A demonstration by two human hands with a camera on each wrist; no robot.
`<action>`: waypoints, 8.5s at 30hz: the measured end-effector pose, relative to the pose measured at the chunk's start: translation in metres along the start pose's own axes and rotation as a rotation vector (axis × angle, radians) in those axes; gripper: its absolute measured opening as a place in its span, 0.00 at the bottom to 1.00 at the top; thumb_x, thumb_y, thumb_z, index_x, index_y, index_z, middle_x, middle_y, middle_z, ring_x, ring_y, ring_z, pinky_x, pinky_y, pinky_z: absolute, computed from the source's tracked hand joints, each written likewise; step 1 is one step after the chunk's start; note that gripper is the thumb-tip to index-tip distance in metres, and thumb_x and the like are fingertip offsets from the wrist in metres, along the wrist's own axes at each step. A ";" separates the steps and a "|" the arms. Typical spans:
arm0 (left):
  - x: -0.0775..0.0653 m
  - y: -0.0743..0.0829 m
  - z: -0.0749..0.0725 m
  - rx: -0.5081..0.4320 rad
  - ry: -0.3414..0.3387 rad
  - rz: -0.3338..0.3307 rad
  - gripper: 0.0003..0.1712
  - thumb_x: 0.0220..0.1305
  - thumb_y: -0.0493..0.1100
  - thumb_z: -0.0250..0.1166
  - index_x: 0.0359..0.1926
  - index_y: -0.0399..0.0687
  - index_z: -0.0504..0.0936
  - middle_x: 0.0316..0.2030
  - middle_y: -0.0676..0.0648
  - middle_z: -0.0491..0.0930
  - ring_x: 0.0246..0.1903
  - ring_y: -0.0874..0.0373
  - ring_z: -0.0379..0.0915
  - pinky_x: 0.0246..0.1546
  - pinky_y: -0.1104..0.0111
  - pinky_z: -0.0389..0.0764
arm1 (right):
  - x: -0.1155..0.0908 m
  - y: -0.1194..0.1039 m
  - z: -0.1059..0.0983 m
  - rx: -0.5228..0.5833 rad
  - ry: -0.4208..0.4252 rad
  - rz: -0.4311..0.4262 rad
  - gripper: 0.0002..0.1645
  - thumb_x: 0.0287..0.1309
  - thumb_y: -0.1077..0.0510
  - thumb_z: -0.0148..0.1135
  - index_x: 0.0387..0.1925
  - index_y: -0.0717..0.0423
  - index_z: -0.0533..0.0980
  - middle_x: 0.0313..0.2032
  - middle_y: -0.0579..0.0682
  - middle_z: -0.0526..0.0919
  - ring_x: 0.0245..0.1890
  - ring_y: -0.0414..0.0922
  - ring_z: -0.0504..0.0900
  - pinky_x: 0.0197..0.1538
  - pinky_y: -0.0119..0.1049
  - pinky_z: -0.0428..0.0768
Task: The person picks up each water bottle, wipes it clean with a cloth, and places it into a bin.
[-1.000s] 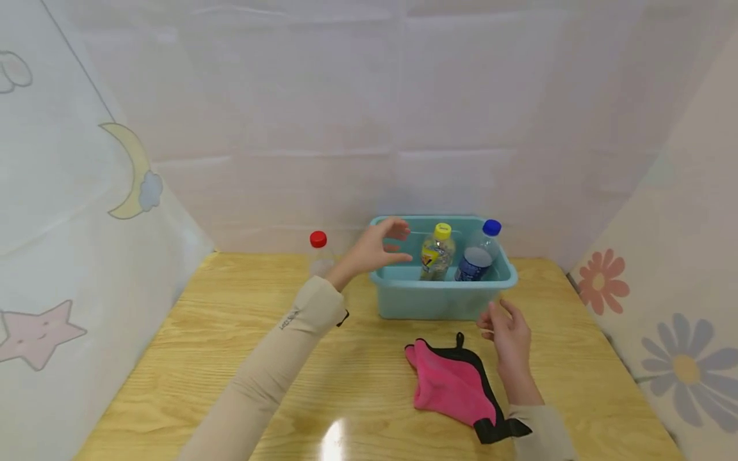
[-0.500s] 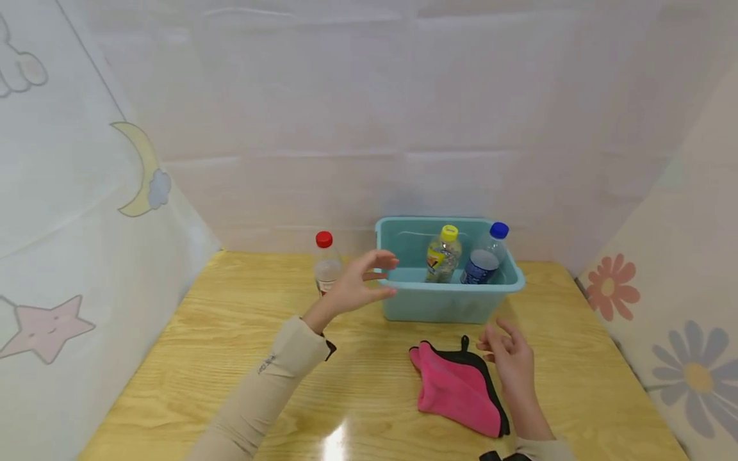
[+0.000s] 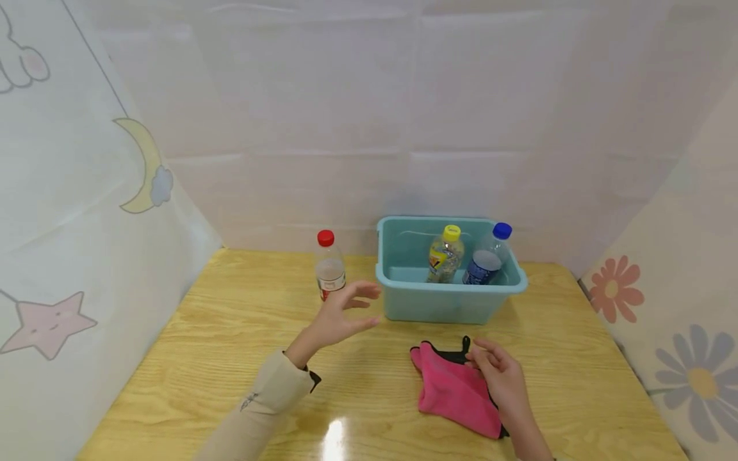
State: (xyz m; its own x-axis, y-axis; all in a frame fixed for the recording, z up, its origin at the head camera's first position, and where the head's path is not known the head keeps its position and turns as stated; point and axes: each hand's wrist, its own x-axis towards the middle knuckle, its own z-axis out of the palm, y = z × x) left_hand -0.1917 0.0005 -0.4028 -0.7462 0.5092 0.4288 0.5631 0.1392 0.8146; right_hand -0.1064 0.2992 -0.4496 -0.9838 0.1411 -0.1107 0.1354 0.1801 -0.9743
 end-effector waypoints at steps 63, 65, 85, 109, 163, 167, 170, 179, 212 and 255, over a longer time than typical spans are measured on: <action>0.011 -0.084 -0.064 0.325 0.391 -0.375 0.47 0.50 0.52 0.70 0.66 0.42 0.57 0.58 0.41 0.65 0.54 0.47 0.64 0.51 0.53 0.71 | 0.000 0.030 0.029 -0.864 -0.211 -0.371 0.27 0.40 0.60 0.72 0.46 0.66 0.77 0.41 0.58 0.80 0.44 0.57 0.77 0.46 0.51 0.75; 0.011 -0.085 -0.064 0.323 0.392 -0.362 0.46 0.50 0.51 0.70 0.65 0.40 0.57 0.58 0.40 0.65 0.54 0.46 0.65 0.50 0.53 0.71 | 0.000 0.032 0.029 -0.842 -0.197 -0.372 0.26 0.40 0.62 0.71 0.45 0.65 0.77 0.41 0.59 0.80 0.45 0.58 0.77 0.46 0.51 0.75; 0.000 -0.046 -0.054 0.257 0.359 -0.301 0.43 0.50 0.50 0.70 0.62 0.38 0.62 0.55 0.42 0.68 0.50 0.49 0.67 0.46 0.58 0.76 | -0.003 0.016 0.018 -0.575 -0.123 -0.251 0.23 0.48 0.59 0.68 0.47 0.64 0.76 0.42 0.60 0.80 0.38 0.49 0.79 0.32 0.32 0.77; -0.031 -0.019 -0.015 0.208 0.177 -0.165 0.39 0.48 0.48 0.72 0.59 0.41 0.64 0.47 0.45 0.73 0.45 0.53 0.71 0.41 0.64 0.79 | -0.014 -0.016 0.036 -0.178 0.046 -0.487 0.20 0.48 0.74 0.61 0.47 0.74 0.72 0.37 0.27 0.75 0.35 0.28 0.76 0.34 0.22 0.77; -0.050 -0.012 0.022 0.164 -0.014 -0.026 0.34 0.58 0.45 0.63 0.63 0.42 0.60 0.57 0.45 0.68 0.53 0.48 0.68 0.47 0.66 0.76 | 0.005 -0.042 0.079 -0.458 -0.076 -0.876 0.21 0.42 0.77 0.62 0.42 0.62 0.75 0.36 0.50 0.78 0.34 0.40 0.74 0.35 0.34 0.76; -0.051 -0.013 0.022 0.155 -0.013 -0.036 0.35 0.58 0.45 0.63 0.63 0.42 0.60 0.58 0.44 0.68 0.53 0.46 0.68 0.48 0.66 0.76 | 0.005 -0.042 0.078 -0.510 -0.099 -0.870 0.19 0.42 0.76 0.61 0.39 0.62 0.76 0.36 0.51 0.78 0.34 0.43 0.75 0.35 0.38 0.77; -0.051 -0.012 0.022 0.142 -0.010 -0.043 0.35 0.58 0.44 0.64 0.63 0.41 0.60 0.57 0.44 0.68 0.53 0.45 0.68 0.48 0.65 0.76 | 0.005 -0.039 0.079 -0.541 -0.111 -0.845 0.18 0.42 0.76 0.61 0.39 0.63 0.76 0.37 0.52 0.78 0.36 0.46 0.76 0.36 0.42 0.78; -0.052 -0.011 0.024 0.139 0.006 -0.065 0.35 0.57 0.44 0.65 0.62 0.41 0.61 0.57 0.43 0.68 0.54 0.49 0.68 0.48 0.66 0.75 | 0.007 -0.015 0.084 -0.551 -0.128 -0.787 0.18 0.43 0.77 0.61 0.38 0.63 0.75 0.37 0.52 0.79 0.36 0.47 0.78 0.37 0.41 0.79; -0.045 -0.005 0.035 0.133 0.145 -0.129 0.31 0.57 0.55 0.63 0.58 0.47 0.67 0.51 0.50 0.72 0.50 0.56 0.68 0.45 0.63 0.77 | 0.012 0.019 0.101 -0.559 -0.202 -0.415 0.13 0.48 0.72 0.62 0.39 0.62 0.77 0.33 0.51 0.78 0.34 0.44 0.75 0.35 0.38 0.76; -0.047 -0.003 0.029 0.031 0.104 -0.192 0.27 0.56 0.45 0.66 0.56 0.45 0.69 0.50 0.48 0.72 0.50 0.54 0.67 0.46 0.56 0.76 | -0.002 -0.036 0.072 -0.170 0.002 -0.747 0.30 0.48 0.79 0.56 0.56 0.70 0.67 0.48 0.32 0.71 0.43 0.26 0.72 0.41 0.17 0.72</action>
State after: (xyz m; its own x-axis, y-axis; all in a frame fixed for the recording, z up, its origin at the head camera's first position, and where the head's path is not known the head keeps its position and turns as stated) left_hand -0.1484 0.0004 -0.4365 -0.8723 0.3811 0.3063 0.4167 0.2518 0.8735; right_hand -0.1180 0.2221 -0.4288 -0.8211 -0.0755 0.5658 -0.5491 0.3754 -0.7467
